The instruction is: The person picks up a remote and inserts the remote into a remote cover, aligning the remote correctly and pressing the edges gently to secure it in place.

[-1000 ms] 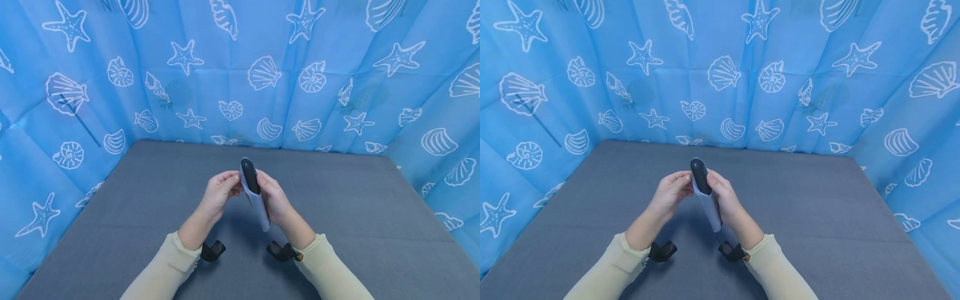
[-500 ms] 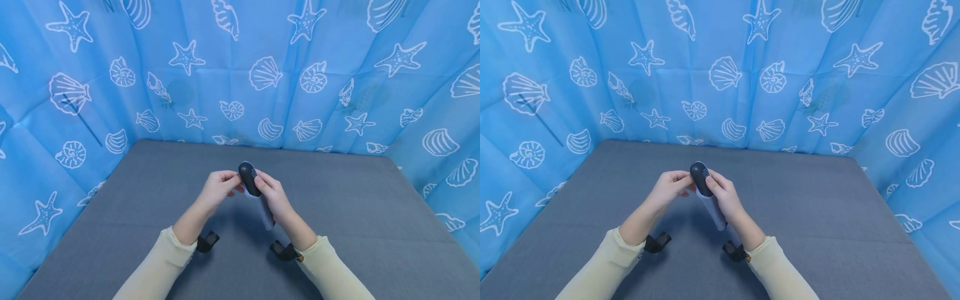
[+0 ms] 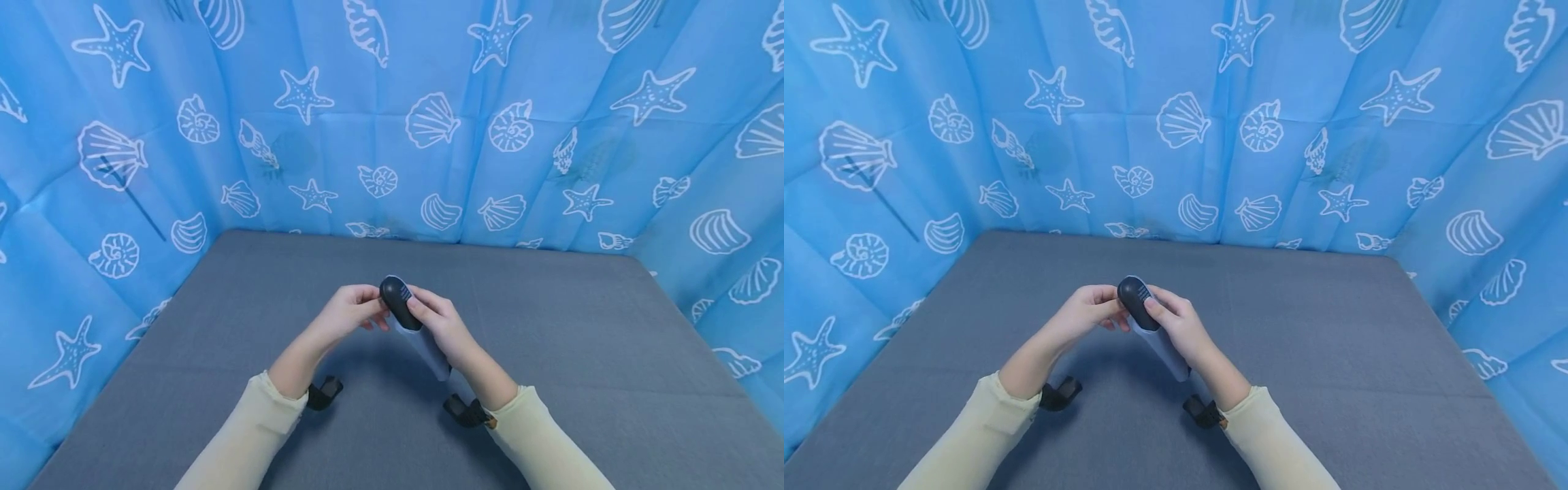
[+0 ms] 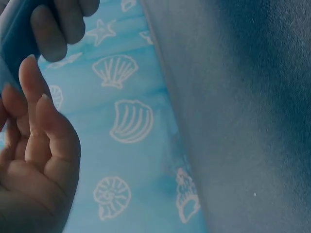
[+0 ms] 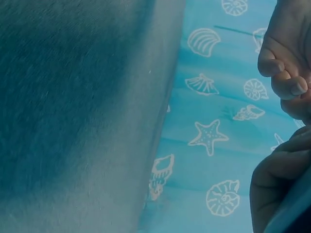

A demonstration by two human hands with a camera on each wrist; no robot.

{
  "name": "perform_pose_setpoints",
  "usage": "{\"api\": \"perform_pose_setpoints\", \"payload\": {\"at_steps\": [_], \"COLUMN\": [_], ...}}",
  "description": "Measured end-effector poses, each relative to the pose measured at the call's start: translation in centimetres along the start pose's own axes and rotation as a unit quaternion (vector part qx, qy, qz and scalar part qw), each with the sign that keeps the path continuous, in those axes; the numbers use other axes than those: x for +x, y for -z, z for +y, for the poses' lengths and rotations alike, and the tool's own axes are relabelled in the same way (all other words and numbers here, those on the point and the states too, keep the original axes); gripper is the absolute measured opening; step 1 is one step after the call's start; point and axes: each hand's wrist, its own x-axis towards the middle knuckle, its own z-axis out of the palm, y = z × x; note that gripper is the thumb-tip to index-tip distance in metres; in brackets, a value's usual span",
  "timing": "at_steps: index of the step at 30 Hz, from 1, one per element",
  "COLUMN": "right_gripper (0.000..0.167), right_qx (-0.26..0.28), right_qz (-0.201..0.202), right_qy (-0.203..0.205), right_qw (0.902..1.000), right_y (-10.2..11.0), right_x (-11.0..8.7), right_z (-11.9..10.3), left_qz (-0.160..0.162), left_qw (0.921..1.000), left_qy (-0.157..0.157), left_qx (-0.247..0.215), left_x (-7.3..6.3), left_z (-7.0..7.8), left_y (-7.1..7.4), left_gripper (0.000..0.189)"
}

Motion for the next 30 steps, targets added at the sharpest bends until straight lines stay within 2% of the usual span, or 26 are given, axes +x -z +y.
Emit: {"api": "perform_pose_setpoints", "payload": {"at_steps": [3, 7, 9, 11, 14, 17, 20, 25, 30], "right_gripper": [0.043, 0.041, 0.041, 0.042, 0.044, 0.046, 0.047, 0.049, 0.051], "right_qx": [0.005, -0.005, -0.009, -0.011, -0.007, -0.004, 0.002, 0.012, 0.027], "right_qz": [0.001, -0.004, -0.006, -0.002, 0.007, 0.006, -0.005, -0.016, -0.022], "right_qy": [-0.002, 0.017, 0.02, 0.012, -0.007, -0.019, -0.022, -0.026, -0.038], "right_qw": [1.0, 0.9998, 0.9997, 0.9999, 0.9999, 0.9998, 0.9997, 0.9995, 0.9987], "right_y": [-0.1, -0.3, -0.3, -0.3, -0.1, 0.0, 0.0, 0.0, 0.1], "right_x": [0.1, 0.2, 0.2, 0.2, 0.2, 0.3, 0.4, 0.4, 0.4], "right_z": [-0.1, -0.1, -0.2, -0.2, -0.3, -0.4, -0.5, -0.6, -0.6], "left_qz": [0.048, 0.128, 0.146, 0.147, 0.128, 0.098, 0.078, 0.089, 0.1], "left_qw": [0.9986, 0.9907, 0.988, 0.9875, 0.9899, 0.9931, 0.9939, 0.9907, 0.9916], "left_qy": [0.009, 0.007, -0.003, -0.012, -0.025, -0.015, 0.01, 0.039, 0.037], "left_qx": [-0.021, -0.046, -0.051, -0.056, -0.056, -0.063, -0.077, -0.095, -0.074], "left_x": [0.0, -0.1, -0.1, -0.2, -0.3, -0.3, -0.1, 0.1, 0.1], "left_z": [0.1, 0.2, 0.2, 0.2, 0.3, 0.3, 0.2, 0.0, 0.1], "left_y": [-0.5, -1.4, -1.8, -2.0, -1.9, -1.5, -1.3, -1.4, -1.6], "left_gripper": [0.018, 0.013, 0.013, 0.014, 0.017, 0.021, 0.024, 0.025, 0.024]}}
